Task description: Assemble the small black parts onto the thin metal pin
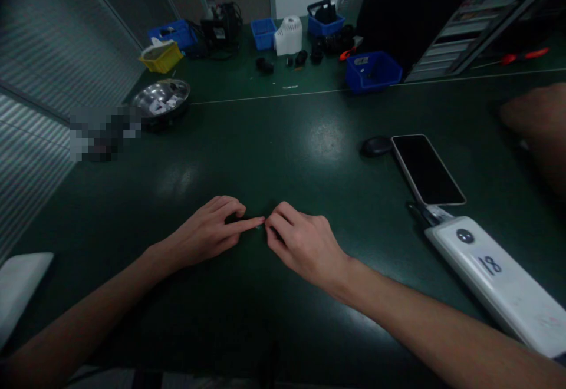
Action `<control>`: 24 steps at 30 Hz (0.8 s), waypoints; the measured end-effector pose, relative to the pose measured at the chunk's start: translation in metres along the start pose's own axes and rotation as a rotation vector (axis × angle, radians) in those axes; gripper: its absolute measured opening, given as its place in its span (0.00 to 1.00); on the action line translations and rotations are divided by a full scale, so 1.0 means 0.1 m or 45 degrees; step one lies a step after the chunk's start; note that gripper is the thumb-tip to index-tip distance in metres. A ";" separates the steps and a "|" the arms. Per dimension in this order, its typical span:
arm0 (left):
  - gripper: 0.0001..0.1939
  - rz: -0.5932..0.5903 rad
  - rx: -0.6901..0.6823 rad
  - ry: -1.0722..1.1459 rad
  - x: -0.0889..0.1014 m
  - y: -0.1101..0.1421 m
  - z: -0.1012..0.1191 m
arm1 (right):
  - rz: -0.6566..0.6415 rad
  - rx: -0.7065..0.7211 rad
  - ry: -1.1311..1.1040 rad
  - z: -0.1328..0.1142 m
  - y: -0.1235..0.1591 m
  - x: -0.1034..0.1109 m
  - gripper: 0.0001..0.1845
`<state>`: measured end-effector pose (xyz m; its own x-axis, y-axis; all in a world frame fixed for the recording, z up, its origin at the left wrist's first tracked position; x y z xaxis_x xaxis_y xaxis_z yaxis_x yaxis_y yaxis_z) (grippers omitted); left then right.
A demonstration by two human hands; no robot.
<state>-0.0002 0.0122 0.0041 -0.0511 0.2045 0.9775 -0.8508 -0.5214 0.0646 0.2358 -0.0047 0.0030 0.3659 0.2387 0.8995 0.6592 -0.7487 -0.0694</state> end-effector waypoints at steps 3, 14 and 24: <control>0.28 0.034 0.023 0.149 0.04 0.02 -0.02 | 0.025 -0.066 0.034 0.01 0.01 0.00 0.09; 0.16 0.098 -0.120 0.354 0.03 0.00 0.03 | 0.061 -0.144 -0.060 0.03 0.00 0.00 0.08; 0.17 0.202 0.298 0.322 0.16 0.31 -0.61 | 0.053 -0.144 -0.126 0.04 0.00 0.03 0.06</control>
<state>-0.0598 0.0501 0.0100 -0.3252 0.2887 0.9005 -0.6808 -0.7324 -0.0111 0.2396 -0.0020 0.0042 0.4580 0.2612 0.8497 0.5657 -0.8230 -0.0520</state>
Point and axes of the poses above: each hand's wrist, its own y-axis away from the middle knuckle, its own x-axis out of the back of the hand, z = x × y, the point moved 2 cm from there along -y, towards the middle knuckle, and after that the axes turned 11 degrees about -z, right-handed, at the moved point
